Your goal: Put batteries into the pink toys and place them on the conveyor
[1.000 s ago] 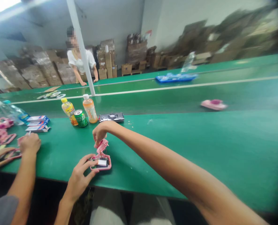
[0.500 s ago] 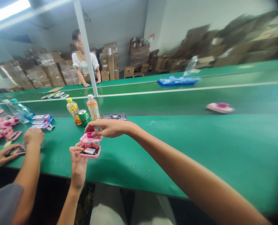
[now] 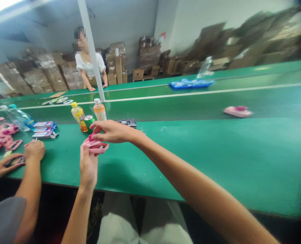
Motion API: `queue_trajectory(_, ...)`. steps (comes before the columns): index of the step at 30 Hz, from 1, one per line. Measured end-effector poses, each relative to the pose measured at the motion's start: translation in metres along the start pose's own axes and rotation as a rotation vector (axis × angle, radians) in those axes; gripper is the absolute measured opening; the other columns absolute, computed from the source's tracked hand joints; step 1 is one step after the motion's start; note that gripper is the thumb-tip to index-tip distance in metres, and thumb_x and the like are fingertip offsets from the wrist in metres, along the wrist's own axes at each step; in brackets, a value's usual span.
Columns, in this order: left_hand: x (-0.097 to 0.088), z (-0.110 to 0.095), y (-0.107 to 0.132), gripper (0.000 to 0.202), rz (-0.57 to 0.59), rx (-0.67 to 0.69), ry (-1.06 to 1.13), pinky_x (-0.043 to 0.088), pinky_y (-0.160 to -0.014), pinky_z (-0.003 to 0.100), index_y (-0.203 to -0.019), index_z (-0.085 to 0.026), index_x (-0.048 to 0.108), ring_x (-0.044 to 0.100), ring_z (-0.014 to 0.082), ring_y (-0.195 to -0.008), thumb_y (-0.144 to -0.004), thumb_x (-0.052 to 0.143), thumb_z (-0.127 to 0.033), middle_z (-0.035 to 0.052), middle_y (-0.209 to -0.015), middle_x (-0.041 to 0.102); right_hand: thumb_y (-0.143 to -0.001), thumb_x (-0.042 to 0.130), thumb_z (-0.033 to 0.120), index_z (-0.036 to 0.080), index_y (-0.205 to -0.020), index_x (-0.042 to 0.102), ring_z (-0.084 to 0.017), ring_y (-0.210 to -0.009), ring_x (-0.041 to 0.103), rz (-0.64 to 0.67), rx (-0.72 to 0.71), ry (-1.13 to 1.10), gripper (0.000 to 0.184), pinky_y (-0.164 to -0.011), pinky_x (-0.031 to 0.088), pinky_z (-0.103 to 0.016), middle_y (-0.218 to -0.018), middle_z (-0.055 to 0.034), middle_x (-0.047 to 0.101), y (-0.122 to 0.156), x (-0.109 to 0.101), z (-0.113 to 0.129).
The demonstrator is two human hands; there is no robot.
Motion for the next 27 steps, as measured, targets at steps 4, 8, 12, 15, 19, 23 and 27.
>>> queue_trajectory(4, 0.005, 0.002, -0.003, 0.046, -0.091, 0.004, 0.177, 0.055, -0.074, 0.027, -0.117, -0.017, 0.065, 0.074, 0.0204, -0.092, -0.097, 0.061, -0.058, 0.0129, -0.115, 0.074, -0.101, 0.059, 0.054, 0.013, -0.079, 0.075, -0.016, -0.069, 0.060, -0.284, 0.221, 0.037, 0.049, -0.063, 0.039, -0.026, -0.073, -0.0046, 0.069, 0.028, 0.011, -0.015)
queue_trajectory(8, 0.010, 0.005, -0.002, 0.047, -0.079, 0.008, 0.200, 0.055, -0.086, 0.033, -0.119, -0.018, 0.064, 0.072, 0.0223, -0.100, -0.094, 0.065, -0.057, 0.0121, -0.116, 0.074, -0.096, 0.068, 0.052, 0.021, -0.099, 0.081, -0.016, -0.077, 0.065, -0.305, 0.124, -0.170, 0.034, -0.065, 0.041, -0.024, -0.084, -0.0010, 0.075, 0.048, 0.035, -0.027)
queue_trajectory(12, 0.012, 0.013, 0.000, 0.044, -0.107, -0.007, 0.192, 0.054, -0.091, 0.032, -0.120, -0.019, 0.061, 0.072, 0.0198, -0.099, -0.095, 0.065, -0.055, 0.0097, -0.113, 0.074, -0.092, 0.076, 0.032, 0.021, -0.105, 0.080, -0.015, -0.087, 0.068, -0.474, 0.038, -0.329, 0.018, -0.071, 0.047, -0.023, -0.098, -0.0019, 0.077, 0.050, 0.052, -0.040)
queue_trajectory(15, 0.013, 0.021, 0.002, 0.042, -0.158, -0.027, 0.226, 0.054, -0.090, 0.028, -0.123, -0.021, 0.057, 0.072, 0.0168, -0.100, -0.095, 0.068, -0.051, 0.0079, -0.118, 0.073, -0.093, 0.073, 0.026, 0.020, -0.103, 0.080, -0.017, -0.099, 0.068, -0.624, 0.007, -0.375, 0.013, -0.076, 0.053, -0.023, -0.115, -0.0065, 0.072, 0.052, 0.064, -0.049)
queue_trajectory(19, 0.020, 0.030, 0.002, 0.046, -0.147, -0.049, 0.249, 0.054, -0.092, 0.027, -0.124, -0.022, 0.057, 0.071, 0.0164, -0.103, -0.094, 0.067, -0.056, 0.0073, -0.123, 0.071, -0.096, 0.069, 0.035, 0.018, -0.095, 0.079, -0.020, -0.106, 0.069, -0.758, 0.013, -0.405, 0.020, -0.083, 0.059, -0.027, -0.119, -0.0109, 0.069, 0.058, 0.075, -0.062)
queue_trajectory(23, 0.029, 0.036, 0.001, 0.050, -0.136, -0.080, 0.195, 0.054, -0.093, 0.026, -0.121, -0.022, 0.059, 0.071, 0.0166, -0.101, -0.089, 0.073, -0.057, 0.0068, -0.117, 0.072, -0.095, 0.070, 0.043, 0.020, -0.096, 0.078, -0.022, -0.101, 0.072, -0.855, 0.020, -0.419, 0.024, -0.089, 0.062, -0.033, -0.116, -0.0094, 0.073, 0.067, 0.079, -0.071)
queue_trajectory(27, 0.037, 0.039, 0.000, 0.044, -0.119, -0.115, 0.216, 0.053, -0.097, 0.028, -0.120, -0.022, 0.059, 0.071, 0.0173, -0.105, -0.090, 0.073, -0.051, 0.0063, -0.118, 0.072, -0.090, 0.076, 0.041, 0.021, -0.098, 0.073, -0.025, -0.108, 0.073, -0.905, 0.043, -0.546, 0.022, -0.095, 0.062, -0.036, -0.119, -0.0086, 0.074, 0.074, 0.082, -0.080)
Point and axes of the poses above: each hand's wrist, its own y-axis away from the middle knuckle, its own x-axis out of the palm, z = x × y, the point moved 4 cm from there along -y, towards the middle knuckle
